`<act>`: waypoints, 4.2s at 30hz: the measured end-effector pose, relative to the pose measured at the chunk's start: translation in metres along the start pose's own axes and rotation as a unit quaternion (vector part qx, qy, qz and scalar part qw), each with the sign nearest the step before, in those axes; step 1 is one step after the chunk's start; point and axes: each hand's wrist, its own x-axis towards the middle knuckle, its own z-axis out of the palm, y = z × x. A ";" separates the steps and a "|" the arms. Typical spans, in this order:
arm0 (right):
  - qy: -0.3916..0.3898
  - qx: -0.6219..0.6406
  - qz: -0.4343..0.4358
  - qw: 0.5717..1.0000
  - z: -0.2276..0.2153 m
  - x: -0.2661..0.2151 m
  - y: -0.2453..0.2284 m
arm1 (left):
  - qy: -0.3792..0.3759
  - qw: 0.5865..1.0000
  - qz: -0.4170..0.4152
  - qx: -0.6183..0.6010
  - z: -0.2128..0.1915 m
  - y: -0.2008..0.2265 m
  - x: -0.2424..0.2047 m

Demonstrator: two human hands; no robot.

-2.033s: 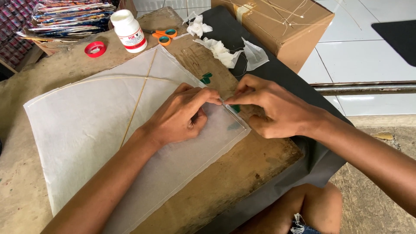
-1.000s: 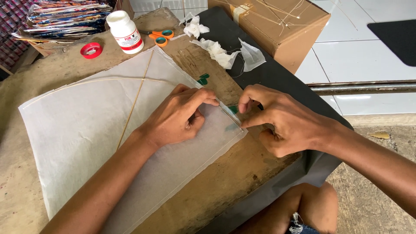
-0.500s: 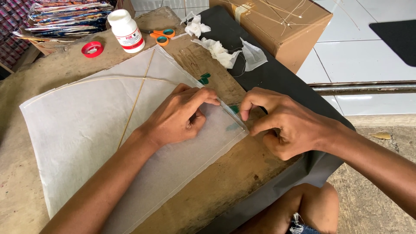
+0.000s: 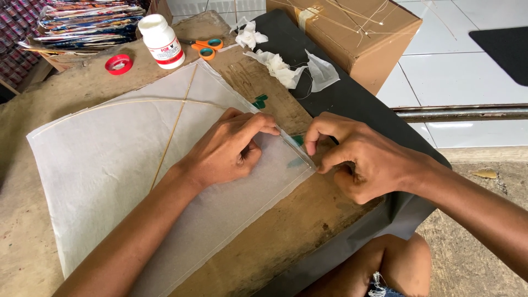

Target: Assembling a kite by cutting paper, applying glue, and folding the paper over a bamboo frame.

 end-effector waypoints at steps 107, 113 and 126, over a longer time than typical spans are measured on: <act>0.002 0.014 0.174 0.985 0.050 0.151 0.051 | 0.040 0.902 -0.425 0.071 -0.070 -0.157 0.025; 0.006 0.017 0.162 0.987 0.049 0.163 0.041 | 0.074 0.899 -0.430 0.033 -0.085 -0.155 0.016; 0.017 0.044 0.113 0.992 0.065 0.187 0.032 | 0.040 0.832 -0.548 0.077 -0.152 -0.124 -0.046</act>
